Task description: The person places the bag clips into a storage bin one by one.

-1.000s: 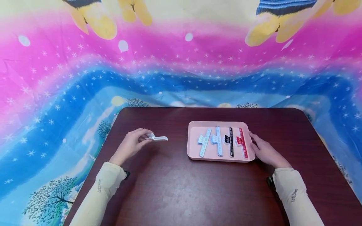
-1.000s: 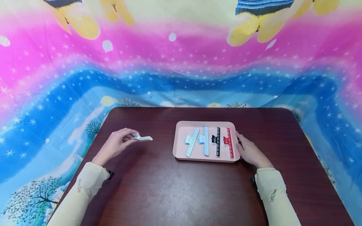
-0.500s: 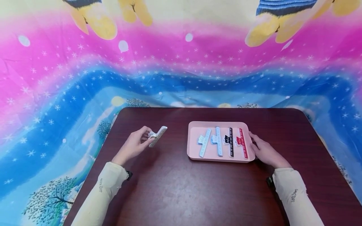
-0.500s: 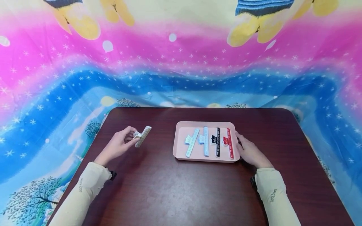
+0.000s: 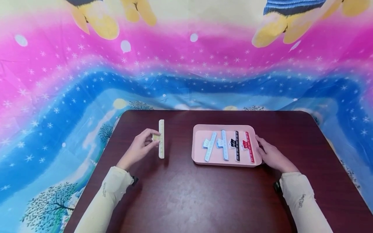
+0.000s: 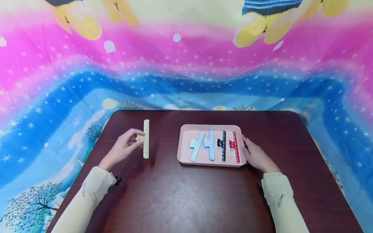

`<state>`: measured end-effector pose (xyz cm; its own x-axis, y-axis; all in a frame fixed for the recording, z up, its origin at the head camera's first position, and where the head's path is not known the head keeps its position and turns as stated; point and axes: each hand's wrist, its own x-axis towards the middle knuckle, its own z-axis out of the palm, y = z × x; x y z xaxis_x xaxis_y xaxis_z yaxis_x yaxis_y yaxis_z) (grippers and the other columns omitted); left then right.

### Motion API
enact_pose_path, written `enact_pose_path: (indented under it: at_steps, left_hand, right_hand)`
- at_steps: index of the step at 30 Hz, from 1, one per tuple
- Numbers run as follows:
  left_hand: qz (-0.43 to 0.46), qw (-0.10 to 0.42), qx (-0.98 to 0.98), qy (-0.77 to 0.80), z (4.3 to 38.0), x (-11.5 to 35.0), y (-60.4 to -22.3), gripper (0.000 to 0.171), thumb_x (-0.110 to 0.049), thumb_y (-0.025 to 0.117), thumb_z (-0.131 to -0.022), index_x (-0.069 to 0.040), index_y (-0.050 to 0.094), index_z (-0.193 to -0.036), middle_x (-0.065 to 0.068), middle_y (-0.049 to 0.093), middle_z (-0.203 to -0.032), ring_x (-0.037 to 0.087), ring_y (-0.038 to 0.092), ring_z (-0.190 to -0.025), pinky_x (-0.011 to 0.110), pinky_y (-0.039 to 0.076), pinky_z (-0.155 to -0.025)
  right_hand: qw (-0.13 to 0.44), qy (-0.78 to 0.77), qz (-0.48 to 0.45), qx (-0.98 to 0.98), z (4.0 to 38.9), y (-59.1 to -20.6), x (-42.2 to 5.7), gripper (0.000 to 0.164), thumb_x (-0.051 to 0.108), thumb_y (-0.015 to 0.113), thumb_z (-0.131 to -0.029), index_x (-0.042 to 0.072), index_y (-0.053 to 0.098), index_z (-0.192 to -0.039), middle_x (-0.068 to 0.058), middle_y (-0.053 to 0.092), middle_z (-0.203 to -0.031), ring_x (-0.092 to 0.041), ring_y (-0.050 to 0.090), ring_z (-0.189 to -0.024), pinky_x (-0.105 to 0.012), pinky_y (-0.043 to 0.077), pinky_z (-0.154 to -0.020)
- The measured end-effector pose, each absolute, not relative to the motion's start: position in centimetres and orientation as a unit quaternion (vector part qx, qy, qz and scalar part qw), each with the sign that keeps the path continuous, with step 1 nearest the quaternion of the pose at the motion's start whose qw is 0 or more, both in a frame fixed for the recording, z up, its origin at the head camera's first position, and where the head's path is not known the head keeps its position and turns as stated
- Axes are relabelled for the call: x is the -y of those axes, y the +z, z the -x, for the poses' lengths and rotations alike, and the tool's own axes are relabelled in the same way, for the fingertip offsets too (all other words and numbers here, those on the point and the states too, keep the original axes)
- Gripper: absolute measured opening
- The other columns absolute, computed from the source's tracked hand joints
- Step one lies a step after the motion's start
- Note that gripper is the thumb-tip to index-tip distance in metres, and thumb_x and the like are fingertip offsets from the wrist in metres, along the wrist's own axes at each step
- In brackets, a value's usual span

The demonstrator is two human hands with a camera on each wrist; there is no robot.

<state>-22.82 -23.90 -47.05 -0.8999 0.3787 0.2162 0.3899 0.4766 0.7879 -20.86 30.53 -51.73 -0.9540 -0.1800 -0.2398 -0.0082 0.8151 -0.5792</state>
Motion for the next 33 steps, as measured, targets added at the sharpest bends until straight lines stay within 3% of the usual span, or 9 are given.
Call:
enact_pose_path:
  at_steps: [6, 19, 33]
  left_hand:
    - [0.207, -0.008, 0.861, -0.465, 22.9, 23.9, -47.1, 0.042, -0.011, 0.077, -0.094, -0.012, 0.061, -0.133, 0.012, 0.059, -0.112, 0.021, 0.070, -0.095, 0.032, 0.061, -0.086]
    - [0.197, 0.010, 0.850, -0.489, 23.8, 21.6, -46.9, 0.045, -0.016, 0.079, -0.093, -0.009, 0.055, -0.131, 0.016, 0.071, -0.124, 0.034, 0.066, -0.120, 0.056, 0.051, -0.106]
    - [0.225, 0.003, 0.871, -0.437, 25.0, 17.7, -47.4, 0.040, -0.022, 0.083, -0.090, -0.018, 0.064, -0.125, 0.002, 0.066, -0.124, 0.024, 0.062, -0.124, 0.048, 0.049, -0.108]
  right_hand:
    - [0.146, -0.298, 0.049, -0.942, 20.9, -51.8, -30.5, 0.073, 0.026, 0.048, -0.110, 0.007, 0.005, -0.166, -0.036, 0.016, -0.165, -0.057, 0.019, -0.151, -0.073, 0.022, -0.118]
    - [0.120, -0.286, 0.066, -0.948, 20.9, -51.8, -30.7, 0.067, 0.022, 0.046, -0.111, 0.001, 0.012, -0.165, -0.041, 0.023, -0.160, -0.060, 0.026, -0.147, -0.072, 0.027, -0.116]
    - [0.122, -0.290, 0.067, -0.947, 20.9, -51.7, -30.6, 0.068, 0.022, 0.047, -0.110, 0.002, 0.011, -0.165, -0.039, 0.024, -0.161, -0.059, 0.028, -0.146, -0.073, 0.028, -0.115]
